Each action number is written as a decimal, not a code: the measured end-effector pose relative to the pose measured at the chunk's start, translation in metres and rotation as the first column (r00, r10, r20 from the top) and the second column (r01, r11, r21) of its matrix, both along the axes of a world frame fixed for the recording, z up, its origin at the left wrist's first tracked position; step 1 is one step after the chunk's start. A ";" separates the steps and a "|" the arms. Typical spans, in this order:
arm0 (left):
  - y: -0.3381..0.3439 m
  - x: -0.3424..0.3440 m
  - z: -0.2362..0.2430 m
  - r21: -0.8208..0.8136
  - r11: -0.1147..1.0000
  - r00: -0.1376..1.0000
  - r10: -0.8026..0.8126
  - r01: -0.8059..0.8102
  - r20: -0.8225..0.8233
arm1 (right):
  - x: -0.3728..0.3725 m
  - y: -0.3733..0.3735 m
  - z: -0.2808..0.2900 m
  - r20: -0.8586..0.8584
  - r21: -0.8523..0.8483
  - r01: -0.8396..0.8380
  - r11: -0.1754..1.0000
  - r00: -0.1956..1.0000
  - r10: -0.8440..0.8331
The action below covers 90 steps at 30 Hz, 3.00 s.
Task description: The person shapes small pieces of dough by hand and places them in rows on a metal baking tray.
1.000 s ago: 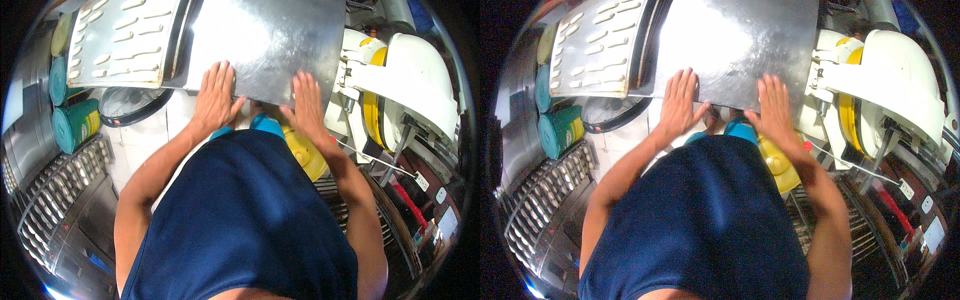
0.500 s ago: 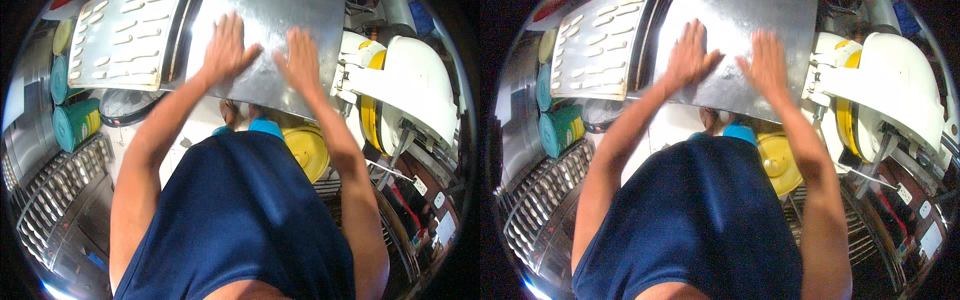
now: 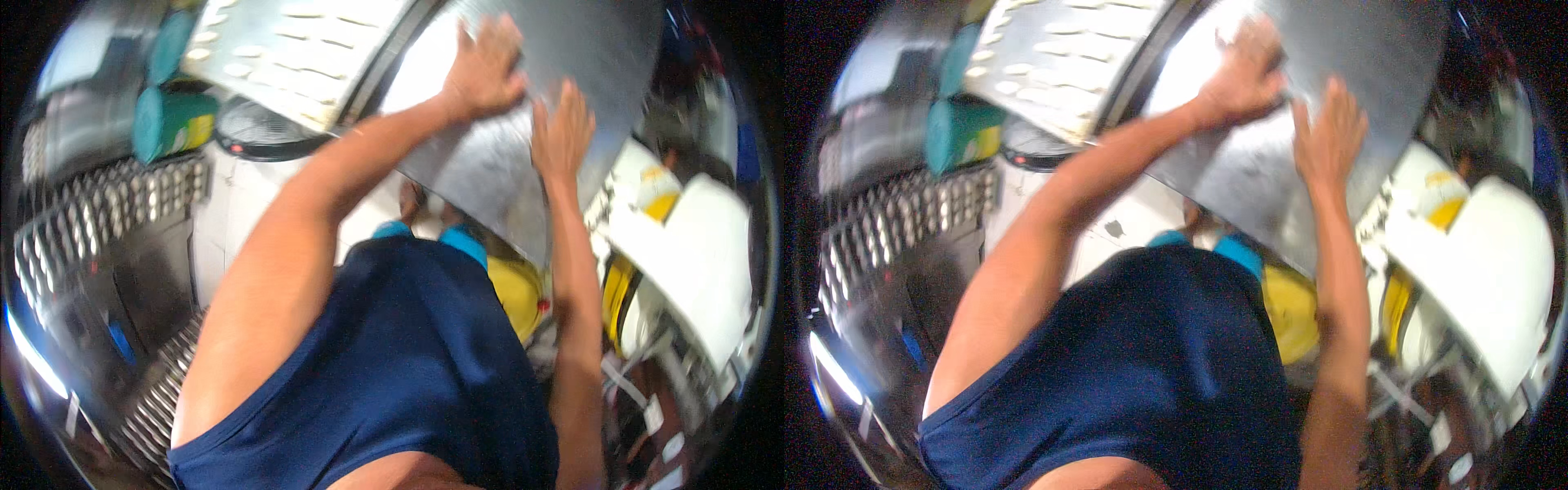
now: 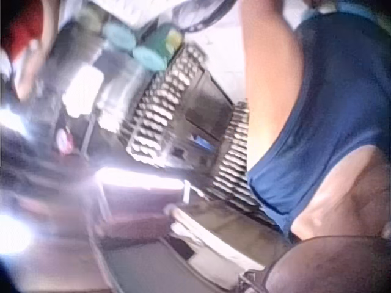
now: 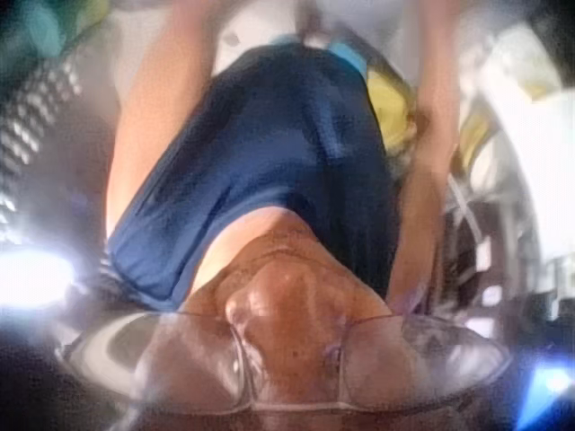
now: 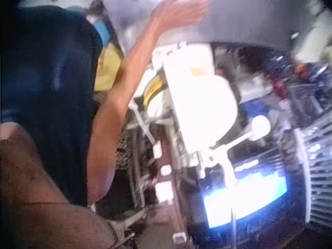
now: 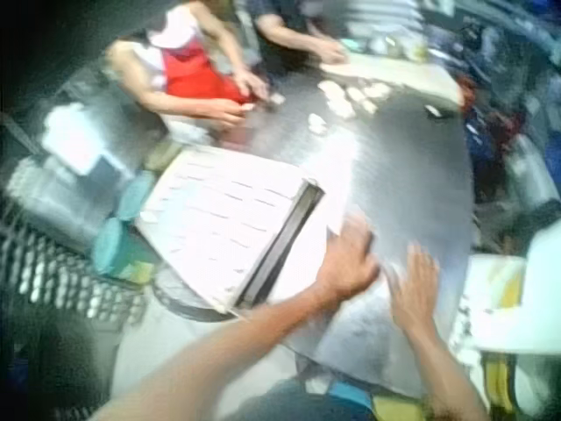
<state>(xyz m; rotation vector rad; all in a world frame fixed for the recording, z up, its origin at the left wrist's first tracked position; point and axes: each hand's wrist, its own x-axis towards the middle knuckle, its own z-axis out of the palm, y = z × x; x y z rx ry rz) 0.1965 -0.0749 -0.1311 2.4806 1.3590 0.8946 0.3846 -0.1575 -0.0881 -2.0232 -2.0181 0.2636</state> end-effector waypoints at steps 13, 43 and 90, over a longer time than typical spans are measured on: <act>-0.121 -0.110 0.078 -0.383 0.913 0.989 -0.115 0.142 0.091 | 0.056 -0.119 0.043 -0.404 -0.309 -0.248 0.918 0.908 0.109; 0.020 -0.453 0.103 -0.396 0.917 0.987 0.101 -0.044 0.124 | -0.395 0.147 0.087 -0.166 0.245 -0.710 0.660 0.640 0.750; -0.022 -0.251 0.168 -0.360 0.913 0.829 0.347 -0.191 0.439 | -0.107 0.363 0.013 -0.427 0.196 -0.127 0.972 0.881 0.202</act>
